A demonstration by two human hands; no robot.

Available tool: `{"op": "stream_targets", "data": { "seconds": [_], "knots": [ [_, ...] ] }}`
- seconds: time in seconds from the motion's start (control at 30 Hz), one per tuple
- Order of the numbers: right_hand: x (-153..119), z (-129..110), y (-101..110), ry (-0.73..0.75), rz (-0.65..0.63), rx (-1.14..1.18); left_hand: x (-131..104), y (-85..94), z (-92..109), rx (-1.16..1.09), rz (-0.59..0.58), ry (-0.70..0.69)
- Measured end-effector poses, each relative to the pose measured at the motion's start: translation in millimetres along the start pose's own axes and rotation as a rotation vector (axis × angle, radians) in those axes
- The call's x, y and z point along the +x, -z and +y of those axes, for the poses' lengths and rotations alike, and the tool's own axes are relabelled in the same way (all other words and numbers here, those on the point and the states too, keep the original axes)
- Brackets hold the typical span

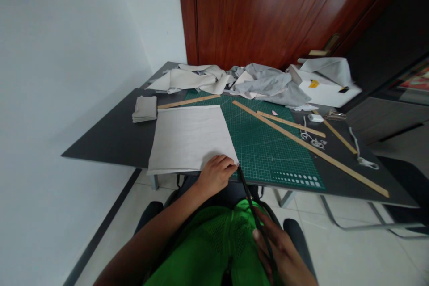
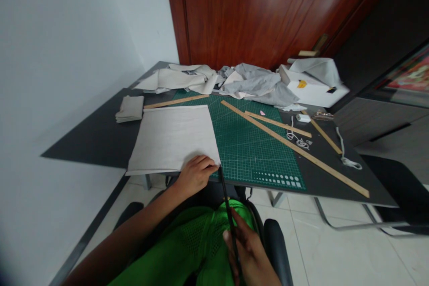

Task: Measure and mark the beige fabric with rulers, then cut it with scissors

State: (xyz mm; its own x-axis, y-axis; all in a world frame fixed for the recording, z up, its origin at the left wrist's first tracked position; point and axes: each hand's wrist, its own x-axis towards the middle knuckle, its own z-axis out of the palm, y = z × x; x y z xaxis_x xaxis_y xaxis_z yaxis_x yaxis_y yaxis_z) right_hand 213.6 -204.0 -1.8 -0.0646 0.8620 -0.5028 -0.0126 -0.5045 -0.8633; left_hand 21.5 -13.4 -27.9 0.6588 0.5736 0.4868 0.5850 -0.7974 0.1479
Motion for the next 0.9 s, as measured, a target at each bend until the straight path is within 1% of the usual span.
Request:
{"op": "stream_targets", "data": {
  "seconds": [0.2,0.3,0.4,0.57,0.7,0.9],
  "knots": [
    [0,3,1,-0.019,0.027,-0.016,1,0.4,0,0.0,0.016,0.004],
    [1,6,1,-0.012,0.012,-0.024,1,0.4,0,-0.002,0.019,0.002],
    [1,10,2,0.002,0.025,-0.01,0,0.5,0,-0.002,0.024,-0.004],
    [2,14,4,0.018,0.021,-0.014,0,0.3,-1,-0.003,-0.012,0.004],
    [3,12,3,0.012,0.032,-0.052,1,-0.1,-1,-0.003,-0.036,0.023],
    [3,4,6,-0.011,-0.013,0.009,0,-2.7,-1,-0.013,-0.002,0.014]
  ]
}}
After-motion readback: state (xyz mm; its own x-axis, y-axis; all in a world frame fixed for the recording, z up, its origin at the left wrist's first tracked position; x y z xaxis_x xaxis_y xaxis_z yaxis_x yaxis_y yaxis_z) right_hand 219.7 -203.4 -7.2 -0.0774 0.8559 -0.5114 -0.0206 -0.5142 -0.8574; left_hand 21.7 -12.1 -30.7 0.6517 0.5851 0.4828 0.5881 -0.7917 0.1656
